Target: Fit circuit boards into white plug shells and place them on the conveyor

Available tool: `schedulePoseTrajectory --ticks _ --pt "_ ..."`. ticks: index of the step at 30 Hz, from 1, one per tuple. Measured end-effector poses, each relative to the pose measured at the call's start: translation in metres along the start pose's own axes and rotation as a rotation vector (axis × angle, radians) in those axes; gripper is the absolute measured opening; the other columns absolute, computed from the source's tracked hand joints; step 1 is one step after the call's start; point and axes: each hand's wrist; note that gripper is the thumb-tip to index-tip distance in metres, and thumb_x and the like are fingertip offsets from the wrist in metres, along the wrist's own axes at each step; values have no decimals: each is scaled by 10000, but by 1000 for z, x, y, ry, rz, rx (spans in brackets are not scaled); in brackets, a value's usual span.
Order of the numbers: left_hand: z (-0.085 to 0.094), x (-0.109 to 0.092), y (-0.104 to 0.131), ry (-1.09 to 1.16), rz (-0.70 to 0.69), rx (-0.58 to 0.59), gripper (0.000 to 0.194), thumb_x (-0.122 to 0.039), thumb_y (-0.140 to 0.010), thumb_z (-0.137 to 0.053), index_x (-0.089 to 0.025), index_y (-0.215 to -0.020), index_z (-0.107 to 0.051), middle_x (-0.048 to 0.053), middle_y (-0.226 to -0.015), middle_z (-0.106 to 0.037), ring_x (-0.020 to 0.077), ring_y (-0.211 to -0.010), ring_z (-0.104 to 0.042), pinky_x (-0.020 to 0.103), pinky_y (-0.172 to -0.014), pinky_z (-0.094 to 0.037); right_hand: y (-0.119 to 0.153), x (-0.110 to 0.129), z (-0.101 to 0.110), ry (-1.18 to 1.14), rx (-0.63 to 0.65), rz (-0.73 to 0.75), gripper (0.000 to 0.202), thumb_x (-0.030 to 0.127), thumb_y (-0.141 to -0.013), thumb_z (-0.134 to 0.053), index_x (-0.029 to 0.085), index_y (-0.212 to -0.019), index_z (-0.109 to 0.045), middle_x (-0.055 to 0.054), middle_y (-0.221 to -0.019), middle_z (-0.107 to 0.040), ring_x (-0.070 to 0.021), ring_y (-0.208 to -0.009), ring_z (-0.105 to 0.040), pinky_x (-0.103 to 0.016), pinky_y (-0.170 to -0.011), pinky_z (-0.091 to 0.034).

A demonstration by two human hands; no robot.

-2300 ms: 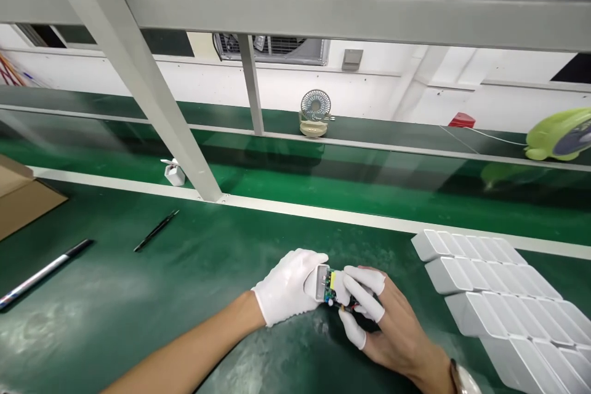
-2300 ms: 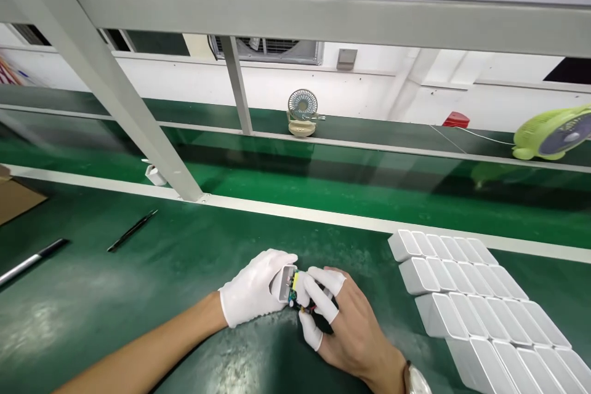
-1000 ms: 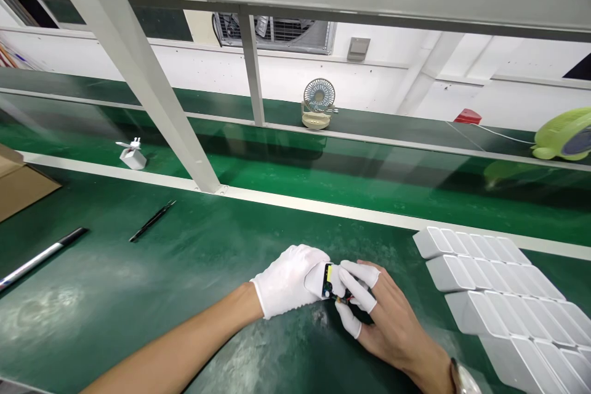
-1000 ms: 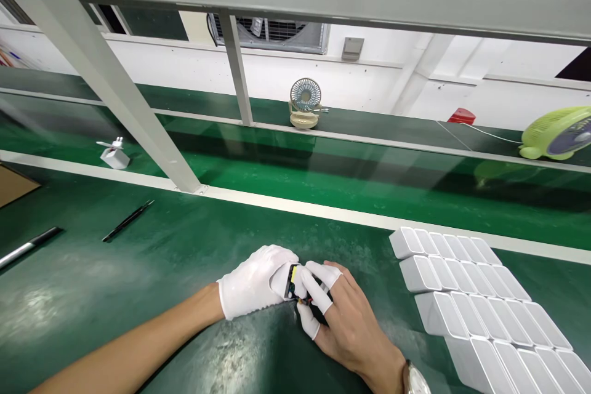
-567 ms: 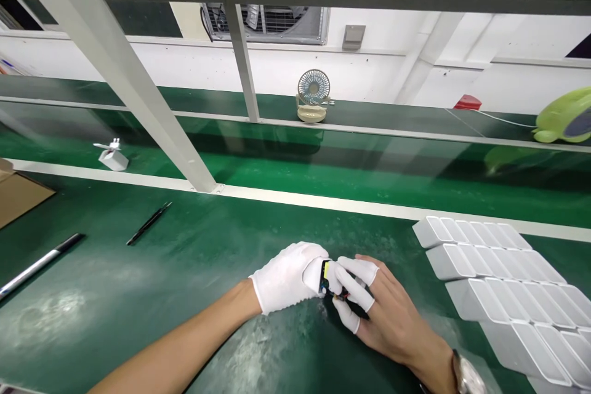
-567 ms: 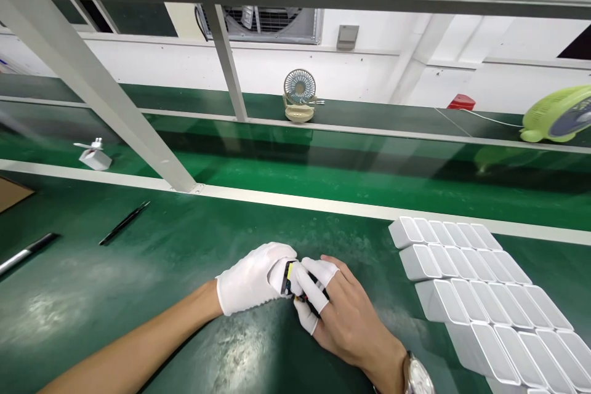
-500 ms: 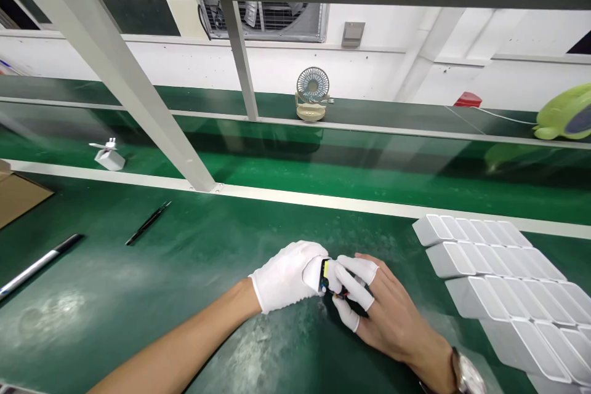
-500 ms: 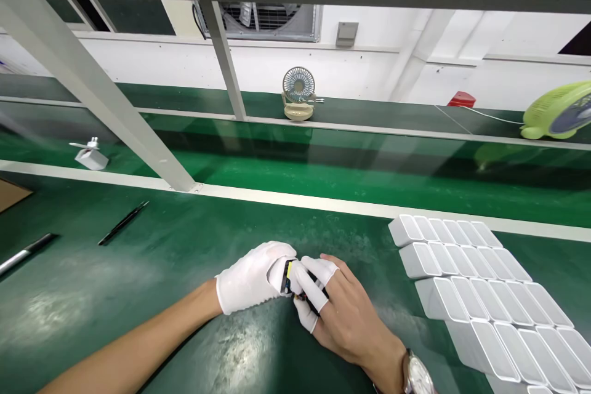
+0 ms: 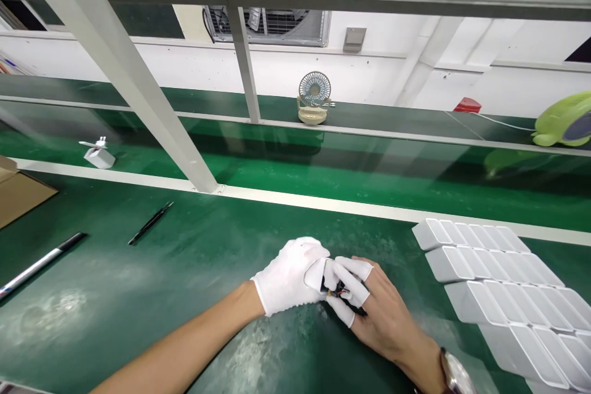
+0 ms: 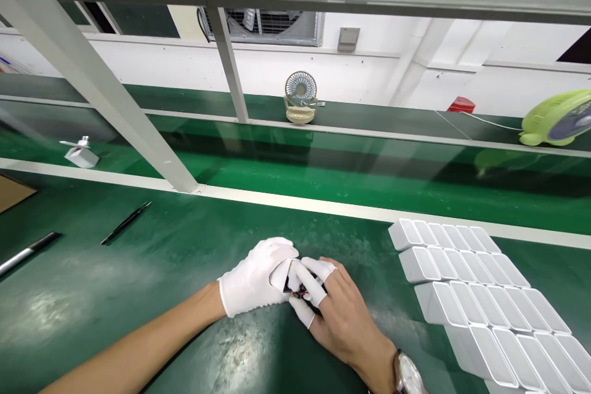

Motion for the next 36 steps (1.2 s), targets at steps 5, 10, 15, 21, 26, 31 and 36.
schedulePoseTrajectory --ticks 5,10,15,21,26,31,36 --pt "-5 11 11 54 -112 -73 435 -359 -764 -742 -214 -1162 -642 63 -981 -709 248 -898 -660 411 -874 -477 3 2 9 -231 -29 -164 479 300 -985 -564 155 -1435 -487 -154 -1139 -665 -265 -1018 -667 -422 -841 -608" --pt "3 14 13 319 45 -124 335 -352 -836 -745 -222 -1137 -674 70 -1083 -712 204 -998 -671 338 -877 -543 9 -9 0 -289 -94 -355 345 190 -1003 -504 223 -1332 -603 -104 -1135 -699 -225 -1052 -688 -359 -867 -611" --pt "5 12 15 461 154 -149 501 -335 -848 -731 -253 -1320 -584 54 -1140 -694 179 -962 -675 369 -899 -572 8 -13 -11 -209 -7 -219 446 172 -971 -561 235 -1413 -546 -140 -1383 -593 -271 -1247 -613 -448 -1028 -556" --pt "5 7 14 266 -92 -347 529 -129 -874 -660 -280 -1359 -514 94 -1206 -652 208 -1075 -641 390 -901 -564 3 -8 -7 -175 74 -120 532 121 -967 -567 264 -1470 -469 -152 -1469 -501 -275 -1331 -537 -469 -1044 -541" --pt "11 -1 12 189 -252 -368 455 -28 -842 -638 -278 -1214 -562 36 -1034 -694 188 -985 -649 391 -912 -540 5 -9 -11 -163 81 -91 558 79 -962 -554 246 -1484 -447 -162 -1433 -511 -262 -1319 -539 -445 -1033 -550" --pt "6 -5 15 349 193 -403 248 -147 -823 -657 -228 -1040 -567 62 -1078 -626 194 -949 -653 356 -816 -569 5 -11 -13 -155 62 -86 552 88 -970 -538 256 -1487 -439 -155 -1430 -512 -249 -1285 -560 -436 -1020 -559" --pt "5 -6 10 524 442 -261 120 -273 -876 -632 -201 -950 -572 32 -935 -636 179 -865 -647 334 -774 -556 7 -12 -15 -171 67 -110 464 109 -973 -541 253 -1414 -518 -149 -1418 -517 -240 -1241 -591 -420 -1000 -573"
Point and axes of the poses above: each hand's wrist, its own y-axis away from the middle knuckle, its own z-axis out of the back of the hand, x = y × z
